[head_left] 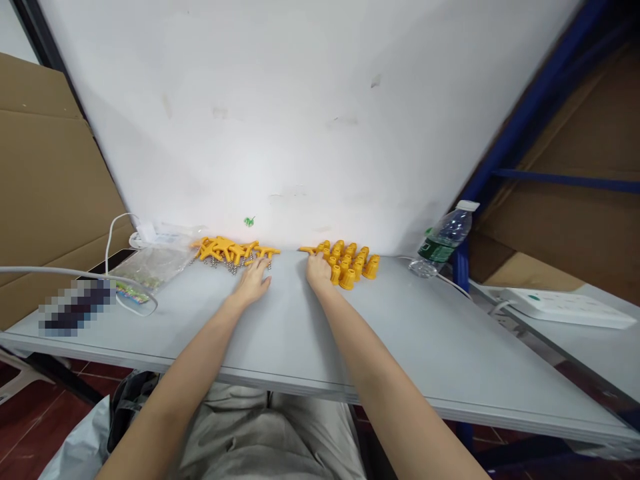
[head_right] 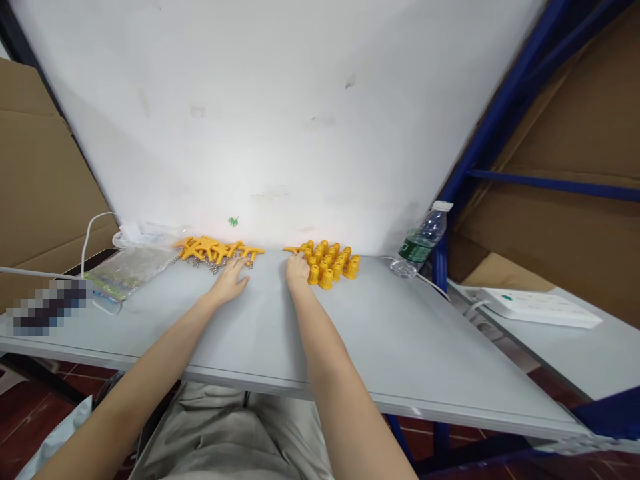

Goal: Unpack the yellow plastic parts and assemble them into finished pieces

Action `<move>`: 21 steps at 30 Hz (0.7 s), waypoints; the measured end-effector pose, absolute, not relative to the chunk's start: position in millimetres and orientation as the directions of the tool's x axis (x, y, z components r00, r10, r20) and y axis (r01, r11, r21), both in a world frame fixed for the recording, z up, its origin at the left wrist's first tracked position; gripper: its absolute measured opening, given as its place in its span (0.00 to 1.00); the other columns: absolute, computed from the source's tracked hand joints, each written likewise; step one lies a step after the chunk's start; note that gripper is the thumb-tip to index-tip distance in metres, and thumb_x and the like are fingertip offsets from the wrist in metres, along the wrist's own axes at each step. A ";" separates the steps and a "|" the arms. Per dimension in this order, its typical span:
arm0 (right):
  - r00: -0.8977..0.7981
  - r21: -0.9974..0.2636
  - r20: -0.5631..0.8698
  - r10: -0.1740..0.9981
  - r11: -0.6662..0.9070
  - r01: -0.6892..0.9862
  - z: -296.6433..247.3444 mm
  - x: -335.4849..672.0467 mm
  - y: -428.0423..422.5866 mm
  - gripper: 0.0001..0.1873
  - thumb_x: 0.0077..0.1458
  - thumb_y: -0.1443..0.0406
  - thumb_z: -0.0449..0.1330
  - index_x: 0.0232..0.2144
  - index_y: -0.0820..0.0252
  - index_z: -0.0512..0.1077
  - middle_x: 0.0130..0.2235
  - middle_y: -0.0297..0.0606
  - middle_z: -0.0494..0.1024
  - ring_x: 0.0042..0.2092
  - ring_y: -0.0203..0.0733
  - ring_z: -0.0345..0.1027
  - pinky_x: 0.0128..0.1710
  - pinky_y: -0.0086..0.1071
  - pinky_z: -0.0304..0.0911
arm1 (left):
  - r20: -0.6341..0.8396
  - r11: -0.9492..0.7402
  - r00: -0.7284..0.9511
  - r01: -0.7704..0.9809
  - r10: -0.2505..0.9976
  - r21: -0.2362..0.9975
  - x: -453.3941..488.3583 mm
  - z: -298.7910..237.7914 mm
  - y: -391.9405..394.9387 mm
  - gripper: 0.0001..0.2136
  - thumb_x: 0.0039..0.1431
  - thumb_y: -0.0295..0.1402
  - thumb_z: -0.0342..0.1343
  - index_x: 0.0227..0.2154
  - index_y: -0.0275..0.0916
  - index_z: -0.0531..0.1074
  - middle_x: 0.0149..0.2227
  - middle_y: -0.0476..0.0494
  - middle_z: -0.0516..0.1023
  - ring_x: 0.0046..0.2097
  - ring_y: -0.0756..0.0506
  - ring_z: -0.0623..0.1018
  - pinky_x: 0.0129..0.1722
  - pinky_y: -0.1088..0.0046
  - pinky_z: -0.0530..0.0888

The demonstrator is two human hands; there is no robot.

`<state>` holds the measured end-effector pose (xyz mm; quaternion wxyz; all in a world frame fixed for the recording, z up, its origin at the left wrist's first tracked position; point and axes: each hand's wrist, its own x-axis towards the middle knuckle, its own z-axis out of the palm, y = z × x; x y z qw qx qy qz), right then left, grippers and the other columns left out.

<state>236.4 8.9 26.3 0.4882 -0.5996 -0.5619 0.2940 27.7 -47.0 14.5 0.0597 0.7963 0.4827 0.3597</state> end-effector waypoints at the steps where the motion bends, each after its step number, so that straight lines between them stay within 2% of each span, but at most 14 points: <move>1: 0.243 -0.900 0.195 0.950 0.075 0.429 26.0 237.4 8.3 0.13 0.66 0.72 0.48 0.44 0.68 0.72 0.48 0.58 0.69 0.55 0.54 0.68 0.49 0.42 0.63 | 0.521 -0.533 0.278 0.722 0.807 0.442 27.9 14.2 -47.1 0.22 0.57 0.26 0.53 0.56 0.40 0.66 0.57 0.35 0.70 0.61 0.37 0.69 0.61 0.53 0.67; 2: 0.287 -0.860 0.208 0.935 0.035 0.510 25.9 237.8 7.4 0.13 0.65 0.73 0.48 0.44 0.69 0.72 0.49 0.58 0.69 0.55 0.54 0.68 0.50 0.43 0.63 | 0.525 -0.538 0.279 0.719 0.804 0.441 28.2 14.1 -47.2 0.22 0.57 0.26 0.53 0.56 0.40 0.66 0.57 0.36 0.70 0.61 0.38 0.69 0.61 0.54 0.67; 5: 0.285 -0.601 0.272 0.919 -0.069 0.796 26.1 236.3 2.9 0.18 0.62 0.76 0.46 0.46 0.68 0.73 0.49 0.59 0.70 0.50 0.54 0.73 0.48 0.44 0.66 | 0.523 -0.535 0.277 0.720 0.806 0.443 29.1 14.5 -47.6 0.22 0.57 0.25 0.53 0.55 0.40 0.66 0.56 0.36 0.70 0.60 0.38 0.70 0.61 0.54 0.68; 7: 0.226 -0.440 0.276 0.934 -0.086 0.894 26.5 234.6 -0.3 0.22 0.61 0.77 0.43 0.50 0.67 0.71 0.51 0.61 0.69 0.48 0.54 0.74 0.45 0.44 0.69 | 0.516 -0.529 0.276 0.722 0.811 0.445 29.6 15.3 -48.0 0.21 0.57 0.25 0.53 0.55 0.39 0.67 0.56 0.35 0.71 0.59 0.38 0.70 0.60 0.55 0.68; 10: 0.161 -0.297 0.284 0.945 -0.073 0.952 27.5 233.4 -4.9 0.27 0.60 0.77 0.42 0.57 0.66 0.67 0.55 0.61 0.67 0.48 0.53 0.74 0.44 0.43 0.70 | 0.515 -0.535 0.286 0.722 0.808 0.439 29.8 16.0 -48.0 0.20 0.57 0.26 0.53 0.54 0.38 0.67 0.55 0.35 0.71 0.58 0.39 0.71 0.60 0.55 0.68; 14: 0.072 -0.233 0.308 0.949 0.002 0.972 28.6 235.1 -11.4 0.27 0.61 0.76 0.43 0.61 0.64 0.63 0.57 0.58 0.66 0.48 0.50 0.72 0.44 0.39 0.70 | 0.519 -0.546 0.301 0.722 0.800 0.424 29.4 15.2 -47.0 0.20 0.57 0.26 0.53 0.54 0.38 0.67 0.54 0.36 0.71 0.58 0.39 0.71 0.60 0.55 0.68; 21: -0.061 -0.267 0.346 0.936 0.161 0.950 27.9 236.1 -27.2 0.24 0.61 0.74 0.47 0.58 0.59 0.65 0.60 0.53 0.65 0.53 0.52 0.66 0.50 0.42 0.63 | 0.517 -0.545 0.299 0.720 0.802 0.430 29.4 15.1 -47.3 0.20 0.58 0.26 0.52 0.54 0.39 0.67 0.54 0.37 0.72 0.57 0.40 0.72 0.59 0.55 0.69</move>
